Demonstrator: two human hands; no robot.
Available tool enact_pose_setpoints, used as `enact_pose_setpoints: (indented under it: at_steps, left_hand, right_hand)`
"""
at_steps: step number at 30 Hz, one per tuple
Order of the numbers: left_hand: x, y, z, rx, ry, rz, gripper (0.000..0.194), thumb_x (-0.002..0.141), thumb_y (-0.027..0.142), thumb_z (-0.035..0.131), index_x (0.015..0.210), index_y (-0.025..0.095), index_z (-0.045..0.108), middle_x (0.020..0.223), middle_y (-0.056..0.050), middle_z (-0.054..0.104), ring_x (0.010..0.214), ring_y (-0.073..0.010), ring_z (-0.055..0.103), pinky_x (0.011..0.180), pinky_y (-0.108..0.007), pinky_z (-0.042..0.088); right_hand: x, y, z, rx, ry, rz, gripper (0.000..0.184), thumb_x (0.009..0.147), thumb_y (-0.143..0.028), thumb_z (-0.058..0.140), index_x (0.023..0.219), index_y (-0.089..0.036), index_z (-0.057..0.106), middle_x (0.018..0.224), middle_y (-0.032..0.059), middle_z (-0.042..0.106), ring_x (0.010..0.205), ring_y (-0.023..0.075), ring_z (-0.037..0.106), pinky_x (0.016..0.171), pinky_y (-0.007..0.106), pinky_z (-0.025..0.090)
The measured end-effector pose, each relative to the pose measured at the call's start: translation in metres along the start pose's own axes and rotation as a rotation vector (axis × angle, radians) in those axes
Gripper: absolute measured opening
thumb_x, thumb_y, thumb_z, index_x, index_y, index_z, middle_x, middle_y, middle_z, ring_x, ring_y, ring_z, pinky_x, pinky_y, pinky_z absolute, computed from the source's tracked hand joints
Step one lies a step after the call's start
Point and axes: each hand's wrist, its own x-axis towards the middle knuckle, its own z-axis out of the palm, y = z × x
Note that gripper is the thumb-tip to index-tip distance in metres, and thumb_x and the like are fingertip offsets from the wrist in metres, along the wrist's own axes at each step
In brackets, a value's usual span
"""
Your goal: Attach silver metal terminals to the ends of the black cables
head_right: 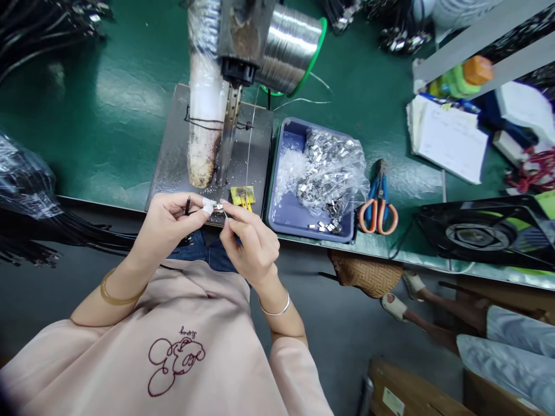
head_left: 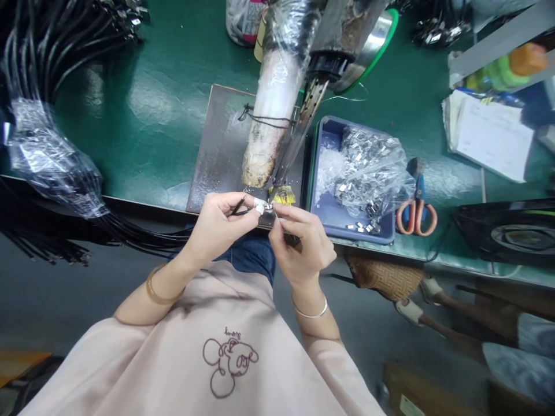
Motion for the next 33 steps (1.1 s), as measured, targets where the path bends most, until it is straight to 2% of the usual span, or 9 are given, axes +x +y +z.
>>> enact_pose_setpoints:
  at_steps: [3, 7, 14, 19, 25, 33]
  left_hand:
    - [0.0009, 0.0023, 0.0005, 0.031, 0.028, -0.020, 0.014, 0.068, 0.026, 0.070, 0.064, 0.013, 0.073, 0.054, 0.004, 0.050, 0.049, -0.0049, 0.032, 0.044, -0.018, 0.025]
    - [0.0022, 0.0040, 0.0007, 0.046, 0.024, -0.021, 0.014, 0.068, 0.026, 0.070, 0.062, 0.013, 0.071, 0.051, 0.006, 0.041, 0.048, -0.0036, 0.024, 0.043, -0.018, 0.021]
    - [0.0008, 0.0035, 0.0003, 0.086, 0.033, 0.072, 0.009, 0.070, 0.020, 0.069, 0.064, 0.014, 0.072, 0.051, 0.008, 0.035, 0.047, -0.0038, 0.020, 0.042, -0.019, 0.017]
    - [-0.0005, 0.0044, -0.0006, 0.088, 0.025, 0.097, 0.009, 0.073, 0.019, 0.068, 0.066, 0.013, 0.072, 0.052, 0.008, 0.035, 0.047, -0.0038, 0.021, 0.042, -0.019, 0.015]
    - [-0.0001, 0.0029, -0.0024, 0.089, -0.007, 0.041, 0.009, 0.073, 0.020, 0.069, 0.068, 0.013, 0.072, 0.052, 0.008, 0.035, 0.048, -0.0042, 0.022, 0.042, -0.019, 0.017]
    - [-0.0006, 0.0059, -0.0007, 0.091, 0.020, 0.070, 0.006, 0.071, 0.019, 0.069, 0.066, 0.014, 0.071, 0.053, 0.008, 0.034, 0.049, -0.0046, 0.021, 0.043, -0.019, 0.019]
  right_hand:
    - [0.0000, 0.0013, 0.0009, 0.008, -0.002, 0.017, 0.022, 0.089, -0.002, 0.069, 0.089, -0.022, 0.060, 0.103, 0.0080, 0.083, 0.092, 0.0147, 0.081, 0.083, 0.022, 0.065]
    - [0.0002, 0.0040, 0.0014, 0.032, -0.006, 0.021, 0.022, 0.089, -0.004, 0.070, 0.092, -0.023, 0.061, 0.104, 0.0057, 0.083, 0.092, 0.0161, 0.081, 0.081, 0.025, 0.066]
    - [0.0039, 0.0029, -0.0004, -0.001, 0.000, 0.004, 0.019, 0.091, -0.007, 0.070, 0.091, -0.025, 0.062, 0.101, 0.0049, 0.083, 0.088, 0.0170, 0.081, 0.076, 0.028, 0.068]
    - [0.0042, 0.0013, -0.0023, -0.006, -0.010, 0.014, 0.020, 0.090, -0.007, 0.071, 0.090, -0.025, 0.062, 0.103, 0.0044, 0.082, 0.089, 0.0168, 0.081, 0.077, 0.027, 0.068]
    - [0.0033, 0.0037, -0.0011, 0.022, -0.021, 0.011, 0.021, 0.090, -0.006, 0.071, 0.089, -0.024, 0.061, 0.102, 0.0048, 0.083, 0.087, 0.0163, 0.081, 0.075, 0.026, 0.067]
    - [0.0082, 0.0015, -0.0023, -0.018, -0.014, -0.001, 0.020, 0.090, -0.007, 0.071, 0.090, -0.025, 0.063, 0.099, 0.0040, 0.083, 0.084, 0.0163, 0.081, 0.075, 0.027, 0.068]
